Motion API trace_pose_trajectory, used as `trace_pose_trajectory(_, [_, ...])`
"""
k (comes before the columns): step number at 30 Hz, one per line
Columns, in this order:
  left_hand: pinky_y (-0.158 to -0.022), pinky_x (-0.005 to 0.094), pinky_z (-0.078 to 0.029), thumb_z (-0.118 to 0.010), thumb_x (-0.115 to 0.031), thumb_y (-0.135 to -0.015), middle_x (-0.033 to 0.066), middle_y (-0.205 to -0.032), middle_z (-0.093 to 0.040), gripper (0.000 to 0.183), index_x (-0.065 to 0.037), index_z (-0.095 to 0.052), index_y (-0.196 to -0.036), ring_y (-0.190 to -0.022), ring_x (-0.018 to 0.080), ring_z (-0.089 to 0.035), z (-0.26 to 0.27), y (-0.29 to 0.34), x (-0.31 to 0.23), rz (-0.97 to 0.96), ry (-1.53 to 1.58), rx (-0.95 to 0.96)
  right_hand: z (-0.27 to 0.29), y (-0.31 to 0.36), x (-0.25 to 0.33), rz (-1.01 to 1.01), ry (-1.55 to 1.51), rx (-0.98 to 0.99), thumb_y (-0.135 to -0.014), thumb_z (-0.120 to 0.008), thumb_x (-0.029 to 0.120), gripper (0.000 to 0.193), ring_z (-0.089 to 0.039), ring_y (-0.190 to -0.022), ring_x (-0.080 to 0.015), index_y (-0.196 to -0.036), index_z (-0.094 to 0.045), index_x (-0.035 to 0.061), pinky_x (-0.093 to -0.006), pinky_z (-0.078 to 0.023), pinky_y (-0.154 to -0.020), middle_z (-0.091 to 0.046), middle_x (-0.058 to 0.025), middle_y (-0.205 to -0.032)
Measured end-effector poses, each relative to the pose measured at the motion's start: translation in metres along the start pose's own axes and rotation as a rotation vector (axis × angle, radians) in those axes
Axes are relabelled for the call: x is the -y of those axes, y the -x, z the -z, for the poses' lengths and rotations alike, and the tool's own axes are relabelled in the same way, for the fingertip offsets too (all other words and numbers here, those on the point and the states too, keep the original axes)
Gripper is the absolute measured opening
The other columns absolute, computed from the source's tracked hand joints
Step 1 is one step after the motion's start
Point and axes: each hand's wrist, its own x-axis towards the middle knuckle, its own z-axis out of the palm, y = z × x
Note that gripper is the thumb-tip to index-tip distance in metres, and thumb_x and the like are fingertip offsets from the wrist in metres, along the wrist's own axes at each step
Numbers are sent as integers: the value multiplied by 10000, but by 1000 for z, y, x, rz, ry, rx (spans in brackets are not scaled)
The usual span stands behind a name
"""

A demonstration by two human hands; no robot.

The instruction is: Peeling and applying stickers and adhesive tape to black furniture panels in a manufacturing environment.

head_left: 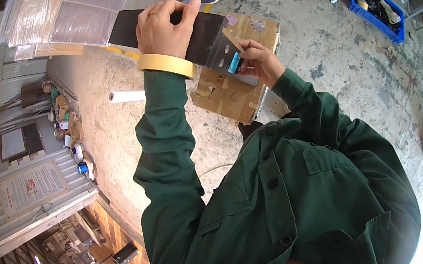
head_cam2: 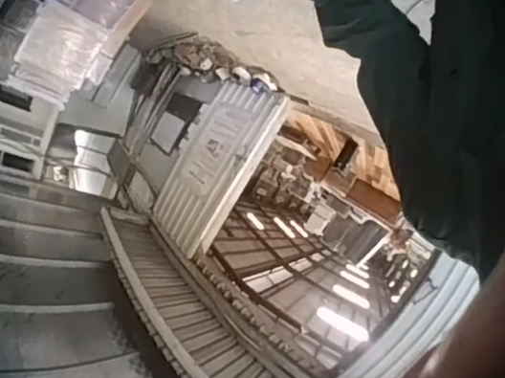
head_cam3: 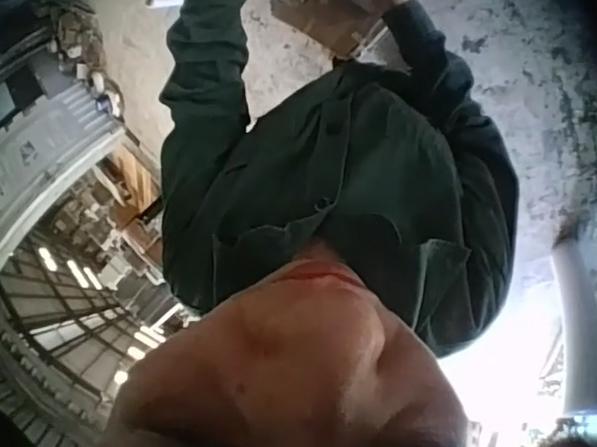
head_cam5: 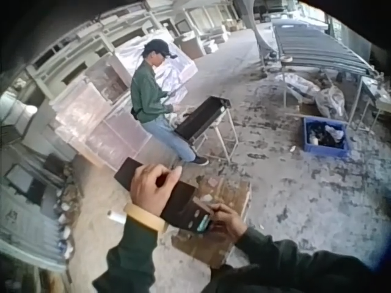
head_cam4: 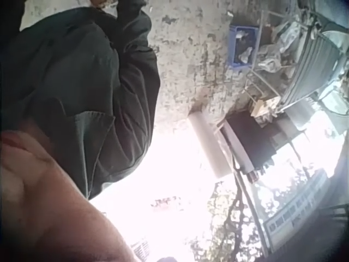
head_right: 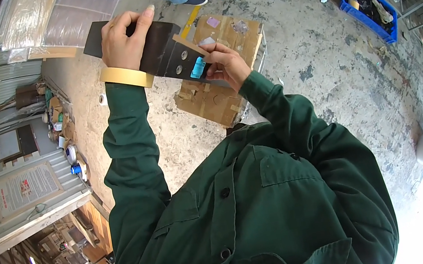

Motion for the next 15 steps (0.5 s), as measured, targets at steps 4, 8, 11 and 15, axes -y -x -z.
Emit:
trace_pose_trajectory(4, [-844,367,-348,-579,-463,-759,2,-802,-621,358,-112,-617,-697,-957,246,-489,0,0,-2,10,-8,-1,-4,2,8,-63,30,-23,-754,-577,202,334,-496,-631,-77,-1071,-509,122,-290,-452,-680,-504,22,-759])
trace_pose_trajectory(8, [-850,371,-346,-575,-467,-760,3,-808,-623,360,-115,-619,-700,-968,244,-484,0,-2,-3,31,-3,24,-6,3,14,-95,47,13,-743,-610,234,349,-494,-652,-81,-1059,-485,154,-310,-445,-673,-498,23,-775])
trace_pose_trajectory(11, [-852,374,-345,-574,-469,-761,1,-809,-622,360,-116,-619,-704,-966,245,-485,0,-3,-4,30,-12,26,-9,6,17,-113,31,9,-729,-622,234,374,-493,-683,-96,-1063,-468,165,-322,-440,-669,-494,20,-820])
trace_pose_trajectory(15, [-857,376,-341,-575,-470,-759,13,-812,-623,359,-117,-621,-712,-968,248,-484,-2,-5,-4,32,-16,43,-10,7,25,-178,11,15,-707,-630,222,406,-484,-718,-138,-1069,-452,174,-341,-438,-667,-477,13,-894])
